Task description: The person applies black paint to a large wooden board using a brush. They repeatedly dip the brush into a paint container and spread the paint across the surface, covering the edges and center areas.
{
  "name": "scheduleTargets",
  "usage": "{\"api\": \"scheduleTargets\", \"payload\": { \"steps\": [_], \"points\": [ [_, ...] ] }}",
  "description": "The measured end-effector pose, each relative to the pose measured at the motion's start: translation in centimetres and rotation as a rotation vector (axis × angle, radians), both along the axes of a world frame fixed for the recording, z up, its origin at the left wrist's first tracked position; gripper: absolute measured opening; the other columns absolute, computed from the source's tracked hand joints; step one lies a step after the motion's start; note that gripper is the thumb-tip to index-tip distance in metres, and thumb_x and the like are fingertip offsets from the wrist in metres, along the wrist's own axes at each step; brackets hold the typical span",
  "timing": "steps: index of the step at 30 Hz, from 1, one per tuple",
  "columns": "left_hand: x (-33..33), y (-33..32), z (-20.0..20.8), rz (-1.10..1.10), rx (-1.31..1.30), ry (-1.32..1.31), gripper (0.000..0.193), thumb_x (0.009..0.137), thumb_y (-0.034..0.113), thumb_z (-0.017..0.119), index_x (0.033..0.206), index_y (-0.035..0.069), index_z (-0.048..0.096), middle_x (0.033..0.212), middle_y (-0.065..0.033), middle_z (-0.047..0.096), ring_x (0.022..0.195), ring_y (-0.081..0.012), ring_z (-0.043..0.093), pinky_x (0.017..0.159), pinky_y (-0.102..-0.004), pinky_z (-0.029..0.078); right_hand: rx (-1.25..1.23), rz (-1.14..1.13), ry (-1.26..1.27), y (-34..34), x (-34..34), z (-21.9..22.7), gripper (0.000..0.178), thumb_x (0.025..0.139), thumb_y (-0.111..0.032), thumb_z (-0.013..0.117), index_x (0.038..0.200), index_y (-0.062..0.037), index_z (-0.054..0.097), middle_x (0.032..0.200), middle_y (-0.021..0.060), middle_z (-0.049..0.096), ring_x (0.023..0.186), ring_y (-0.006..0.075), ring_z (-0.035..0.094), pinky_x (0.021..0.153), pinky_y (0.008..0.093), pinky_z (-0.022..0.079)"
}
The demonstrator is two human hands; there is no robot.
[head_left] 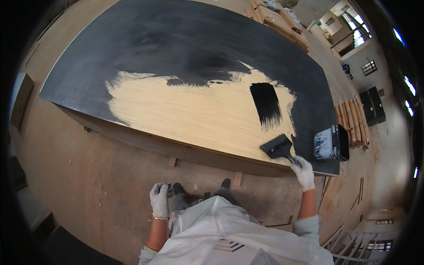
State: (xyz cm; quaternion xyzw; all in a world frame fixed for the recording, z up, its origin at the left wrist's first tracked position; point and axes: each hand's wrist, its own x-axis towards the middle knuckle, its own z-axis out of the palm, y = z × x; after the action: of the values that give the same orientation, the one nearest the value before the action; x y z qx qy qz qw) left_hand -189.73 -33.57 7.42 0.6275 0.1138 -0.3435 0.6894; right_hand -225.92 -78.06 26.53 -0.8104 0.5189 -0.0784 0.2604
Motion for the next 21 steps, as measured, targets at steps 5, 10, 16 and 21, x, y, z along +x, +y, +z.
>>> {"api": "scheduleTargets", "payload": {
  "steps": [5,10,16,21],
  "points": [
    [5.3,1.7,-0.2,-0.049,-0.012,-0.057,0.013,0.105,0.011,0.065,0.107,-0.001,0.07,0.1,-0.0105,0.078,0.079,-0.0181,0.074,0.072,-0.0343,0.062,0.023,-0.126,-0.04,5.0,3.5,-3.5,0.054,0.096,-0.021,0.075,0.144,0.0012,0.063,0.129,0.0189,0.075,0.12,0.0265,0.072,0.106,0.0372,0.053],
    [6.7,6.2,-1.3,0.078,0.003,-0.087,0.013,0.105,0.012,0.064,0.107,0.0,0.069,0.103,-0.0124,0.079,0.08,-0.0204,0.075,0.072,-0.0363,0.064,-0.182,0.168,0.322,10.0,21.5,-1.9,0.05,0.099,-0.034,0.066,0.145,-0.0157,0.064,0.125,0.0198,0.076,0.113,0.0386,0.072,0.099,0.0474,0.056],
    [4.6,10.9,-2.9,0.184,0.067,0.018,0.011,0.105,0.008,0.064,0.107,-0.001,0.07,0.098,-0.0109,0.077,0.078,-0.0198,0.075,0.07,-0.0356,0.065,-0.166,0.581,0.434,16.8,42.5,-0.6,0.038,0.104,-0.025,0.05,0.14,-0.016,0.059,0.115,0.0161,0.079,0.101,0.0357,0.077,0.087,0.0487,0.06],
    [4.3,11.9,-4.2,0.157,0.094,0.023,0.011,0.104,0.009,0.064,0.106,-0.001,0.07,0.097,-0.0112,0.077,0.077,-0.0192,0.075,0.066,-0.0338,0.064,-0.197,0.728,0.364,20.5,53.1,-1.5,0.041,0.107,-0.024,0.045,0.144,-0.0169,0.061,0.114,0.0158,0.079,0.104,0.0363,0.077,0.087,0.0506,0.061]
  ]
}}
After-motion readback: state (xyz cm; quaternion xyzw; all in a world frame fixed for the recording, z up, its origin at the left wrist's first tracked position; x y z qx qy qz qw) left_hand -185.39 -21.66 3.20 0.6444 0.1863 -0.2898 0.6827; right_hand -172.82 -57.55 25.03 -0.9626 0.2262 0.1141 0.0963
